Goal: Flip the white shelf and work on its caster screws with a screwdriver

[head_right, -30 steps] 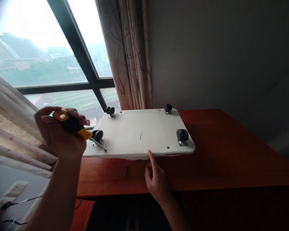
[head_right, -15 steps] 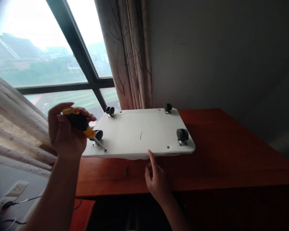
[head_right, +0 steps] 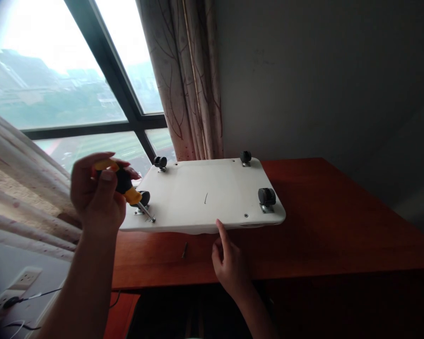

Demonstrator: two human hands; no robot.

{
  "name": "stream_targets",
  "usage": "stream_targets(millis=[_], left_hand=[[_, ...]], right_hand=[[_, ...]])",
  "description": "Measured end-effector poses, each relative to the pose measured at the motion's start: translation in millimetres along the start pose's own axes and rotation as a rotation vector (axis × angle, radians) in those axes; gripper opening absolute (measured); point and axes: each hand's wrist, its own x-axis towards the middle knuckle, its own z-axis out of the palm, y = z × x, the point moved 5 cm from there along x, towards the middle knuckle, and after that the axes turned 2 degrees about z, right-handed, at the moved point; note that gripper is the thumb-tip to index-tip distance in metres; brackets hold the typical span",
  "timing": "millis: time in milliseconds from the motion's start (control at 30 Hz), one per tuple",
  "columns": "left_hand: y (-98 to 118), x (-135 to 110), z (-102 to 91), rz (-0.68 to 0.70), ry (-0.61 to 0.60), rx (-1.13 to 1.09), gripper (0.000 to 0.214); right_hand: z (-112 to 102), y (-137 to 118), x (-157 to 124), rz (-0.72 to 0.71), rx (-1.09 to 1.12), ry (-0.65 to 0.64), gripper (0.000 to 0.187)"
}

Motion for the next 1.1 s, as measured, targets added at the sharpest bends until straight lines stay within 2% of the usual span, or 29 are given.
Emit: stream_targets(millis=[133,267,433,533,733,933,1100], left_hand=[[1.8,-3.2,0.4,-0.02,0.033,-0.034,0.024],[1.3,-1.3,-1.7,-0.019,0.011,-0.024,0.016],[0.9,2.6,-11.8,0.087,0.057,0.119,0.029],[1.2,1.3,-11.1,0.048,0.037,0.177,0.031],[5.7,-0.7,-2.9,0.021,0.002,0.044,0.019],[3.8,2.3,-13.8,0.116,0.095,0.138,0.029],[6.4,1.5,-11.1,0.097,0.069,0.043,0.02]], right_hand=[[-0.5,-0.5,0.5,-0.005,0.01,0.011,0.069],[-0.3,-0.3,0.4,0.001,0.006,0.0,0.069],[-0.1,-0.6,0.5,0.01,0.016,-0.01,0.068],[-0.5,-0.9,0.6,0.012,0.008,-0.006,0.068],[-0.8,-1.1,0.5,0.022,0.004,-0.024,0.067],[-0.3,0.2,-0.5,0.022,0.008,-0.021,0.068],[0.0,0.7,0.0,0.024,0.015,-0.023,0.067]])
